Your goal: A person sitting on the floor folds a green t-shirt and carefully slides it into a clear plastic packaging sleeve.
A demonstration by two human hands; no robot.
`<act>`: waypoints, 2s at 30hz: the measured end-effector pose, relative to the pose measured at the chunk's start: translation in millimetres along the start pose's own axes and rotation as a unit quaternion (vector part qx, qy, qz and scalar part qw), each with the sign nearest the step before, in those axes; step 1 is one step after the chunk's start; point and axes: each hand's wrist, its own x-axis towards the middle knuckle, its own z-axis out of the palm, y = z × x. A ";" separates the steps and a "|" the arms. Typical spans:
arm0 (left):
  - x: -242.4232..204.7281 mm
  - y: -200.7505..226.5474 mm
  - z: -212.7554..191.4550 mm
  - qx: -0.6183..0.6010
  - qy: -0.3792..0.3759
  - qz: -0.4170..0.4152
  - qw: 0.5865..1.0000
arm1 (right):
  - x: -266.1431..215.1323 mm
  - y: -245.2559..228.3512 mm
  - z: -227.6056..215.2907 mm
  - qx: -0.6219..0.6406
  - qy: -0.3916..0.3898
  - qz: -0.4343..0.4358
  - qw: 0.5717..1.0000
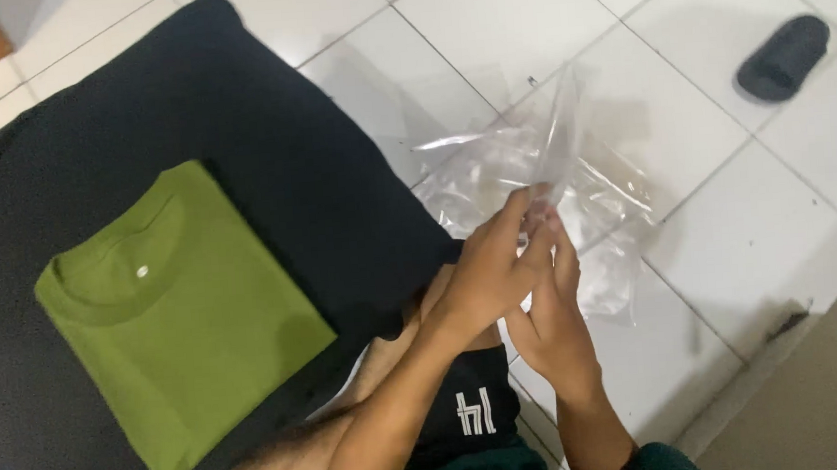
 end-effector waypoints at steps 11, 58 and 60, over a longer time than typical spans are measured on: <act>-100.3 -14.8 -242.2 -0.012 0.201 -0.027 0.979 | 84.9 -98.3 43.5 -0.047 -0.168 -0.206 0.963; -188.4 -160.1 -384.8 -0.136 0.486 -0.022 0.863 | 195.2 -138.5 271.4 0.072 -0.248 -0.282 0.924; -188.2 -155.2 -373.7 -0.200 0.357 0.044 0.912 | 187.7 -151.0 266.7 0.030 -0.283 -0.357 0.890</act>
